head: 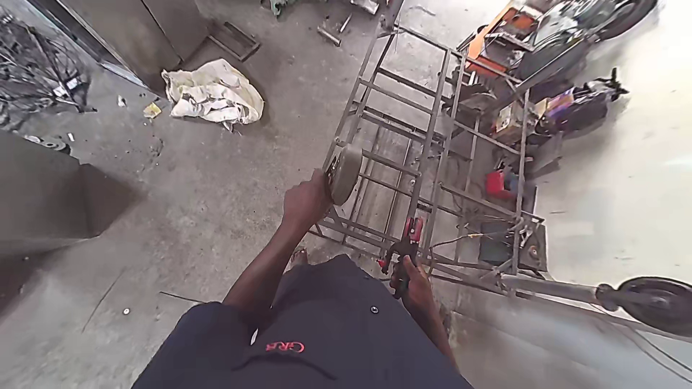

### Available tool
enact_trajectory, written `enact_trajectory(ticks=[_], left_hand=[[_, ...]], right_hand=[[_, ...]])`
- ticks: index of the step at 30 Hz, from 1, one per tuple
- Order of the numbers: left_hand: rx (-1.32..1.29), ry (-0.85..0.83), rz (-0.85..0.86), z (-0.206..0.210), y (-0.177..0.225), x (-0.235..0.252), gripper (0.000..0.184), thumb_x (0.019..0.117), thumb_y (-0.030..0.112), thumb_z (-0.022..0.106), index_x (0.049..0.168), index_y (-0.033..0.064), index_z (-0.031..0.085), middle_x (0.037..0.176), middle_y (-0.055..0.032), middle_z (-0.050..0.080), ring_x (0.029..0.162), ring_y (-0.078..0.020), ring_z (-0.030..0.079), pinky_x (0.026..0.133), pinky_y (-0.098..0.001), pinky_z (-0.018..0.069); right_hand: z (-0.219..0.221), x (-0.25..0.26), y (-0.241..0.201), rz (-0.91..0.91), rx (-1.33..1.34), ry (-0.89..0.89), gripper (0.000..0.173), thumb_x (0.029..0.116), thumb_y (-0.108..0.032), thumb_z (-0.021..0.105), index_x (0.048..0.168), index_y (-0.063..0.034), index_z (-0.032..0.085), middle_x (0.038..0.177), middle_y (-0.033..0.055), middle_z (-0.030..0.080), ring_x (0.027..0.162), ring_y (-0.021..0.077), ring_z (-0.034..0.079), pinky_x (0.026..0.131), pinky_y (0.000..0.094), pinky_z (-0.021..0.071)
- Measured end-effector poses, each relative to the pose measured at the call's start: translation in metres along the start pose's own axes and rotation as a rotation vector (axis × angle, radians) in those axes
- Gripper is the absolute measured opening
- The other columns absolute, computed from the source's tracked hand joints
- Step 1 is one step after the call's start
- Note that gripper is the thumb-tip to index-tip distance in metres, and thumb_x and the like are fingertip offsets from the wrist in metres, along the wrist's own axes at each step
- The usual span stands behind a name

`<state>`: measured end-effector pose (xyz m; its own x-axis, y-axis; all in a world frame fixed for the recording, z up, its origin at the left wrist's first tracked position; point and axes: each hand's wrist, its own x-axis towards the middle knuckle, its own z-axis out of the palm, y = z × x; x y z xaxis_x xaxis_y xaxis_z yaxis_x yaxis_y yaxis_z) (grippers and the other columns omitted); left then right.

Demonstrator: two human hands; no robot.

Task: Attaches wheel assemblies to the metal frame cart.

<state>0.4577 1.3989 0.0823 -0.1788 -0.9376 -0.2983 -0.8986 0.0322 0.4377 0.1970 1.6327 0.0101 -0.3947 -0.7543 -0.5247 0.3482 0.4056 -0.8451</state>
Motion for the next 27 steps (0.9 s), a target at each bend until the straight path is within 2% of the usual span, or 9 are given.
enact_trajectory(ticks=[3,8,11,14,16,18,22,24,27], left_hand=[[-0.050,0.035,0.033,-0.011,-0.006,-0.010,0.042,0.1093,0.045,0.034,0.118,0.0110,0.057,0.079,-0.0163,0.067,0.079,-0.0408,0.070,0.065,-0.0607,0.0531],[-0.217,0.481,0.174,-0.055,0.001,-0.028,0.041,0.1106,0.041,0.032,0.104,0.0092,0.056,0.060,-0.0071,0.053,0.055,-0.0297,0.059,0.050,-0.0519,0.0459],[-0.434,0.737,0.352,-0.057,0.001,-0.028,0.038,0.1116,0.037,0.033,0.104,0.0068,0.055,0.061,0.0001,0.053,0.049,-0.0173,0.054,0.045,-0.0400,0.0442],[-0.815,0.620,0.523,-0.047,-0.005,-0.020,0.031,0.1122,0.023,0.037,0.124,0.0005,0.055,0.092,-0.0040,0.073,0.071,-0.0118,0.067,0.064,-0.0320,0.0577],[-0.919,0.484,0.448,-0.037,-0.003,-0.016,0.032,0.1099,0.018,0.042,0.135,0.0004,0.053,0.094,-0.0059,0.068,0.074,-0.0138,0.064,0.068,-0.0323,0.0567],[-0.820,0.383,0.307,-0.023,0.003,-0.010,0.041,0.1066,0.026,0.052,0.142,0.0042,0.048,0.098,-0.0090,0.066,0.078,-0.0169,0.064,0.071,-0.0380,0.0573],[-0.596,0.269,0.099,0.002,0.023,0.001,0.090,0.0743,0.065,0.082,0.133,0.0057,0.049,0.105,-0.0108,0.068,0.094,-0.0254,0.069,0.084,-0.0526,0.0582],[-0.466,0.326,0.075,0.013,0.031,0.004,0.092,0.0655,0.064,0.088,0.122,0.0024,0.051,0.105,-0.0141,0.065,0.098,-0.0305,0.066,0.086,-0.0538,0.0562],[-0.367,0.408,0.045,0.024,0.041,0.003,0.073,0.0693,0.048,0.088,0.112,-0.0021,0.057,0.118,-0.0226,0.058,0.115,-0.0402,0.056,0.100,-0.0546,0.0477]], right_hand=[[-0.004,-0.008,-0.002,0.002,0.002,0.037,0.030,0.1100,-0.029,0.042,0.131,-0.0079,0.047,0.072,0.0053,0.059,0.053,0.0158,0.060,0.047,0.0329,0.0560],[-0.007,0.004,-0.004,-0.015,0.019,0.004,0.029,0.1105,-0.030,0.041,0.128,-0.0082,0.048,0.072,0.0050,0.058,0.053,0.0166,0.060,0.047,0.0338,0.0570],[-0.008,0.006,-0.005,-0.028,0.011,-0.022,0.028,0.1102,-0.031,0.041,0.124,-0.0077,0.049,0.072,0.0045,0.058,0.053,0.0161,0.060,0.047,0.0330,0.0562],[-0.010,0.007,-0.004,-0.033,0.010,-0.030,0.029,0.1096,-0.030,0.043,0.127,-0.0077,0.048,0.073,0.0054,0.059,0.054,0.0167,0.061,0.047,0.0335,0.0564],[-0.014,0.009,-0.001,-0.032,0.020,-0.029,0.032,0.1093,-0.031,0.044,0.131,-0.0075,0.048,0.073,0.0056,0.058,0.053,0.0169,0.060,0.047,0.0339,0.0563],[-0.015,0.011,0.000,-0.030,0.032,-0.035,0.032,0.1094,-0.030,0.043,0.131,-0.0071,0.047,0.074,0.0053,0.059,0.053,0.0165,0.060,0.048,0.0337,0.0569],[-0.016,0.014,0.000,-0.019,0.038,-0.033,0.031,0.1088,-0.032,0.045,0.128,-0.0074,0.049,0.074,0.0058,0.059,0.053,0.0165,0.060,0.047,0.0331,0.0563],[-0.020,0.016,0.001,-0.005,0.051,-0.041,0.033,0.1080,-0.032,0.046,0.129,-0.0078,0.049,0.074,0.0057,0.059,0.054,0.0169,0.060,0.048,0.0335,0.0566],[-0.030,0.022,0.004,0.009,0.051,-0.057,0.035,0.1084,-0.032,0.047,0.134,-0.0082,0.047,0.076,0.0063,0.060,0.056,0.0168,0.061,0.050,0.0337,0.0565]])
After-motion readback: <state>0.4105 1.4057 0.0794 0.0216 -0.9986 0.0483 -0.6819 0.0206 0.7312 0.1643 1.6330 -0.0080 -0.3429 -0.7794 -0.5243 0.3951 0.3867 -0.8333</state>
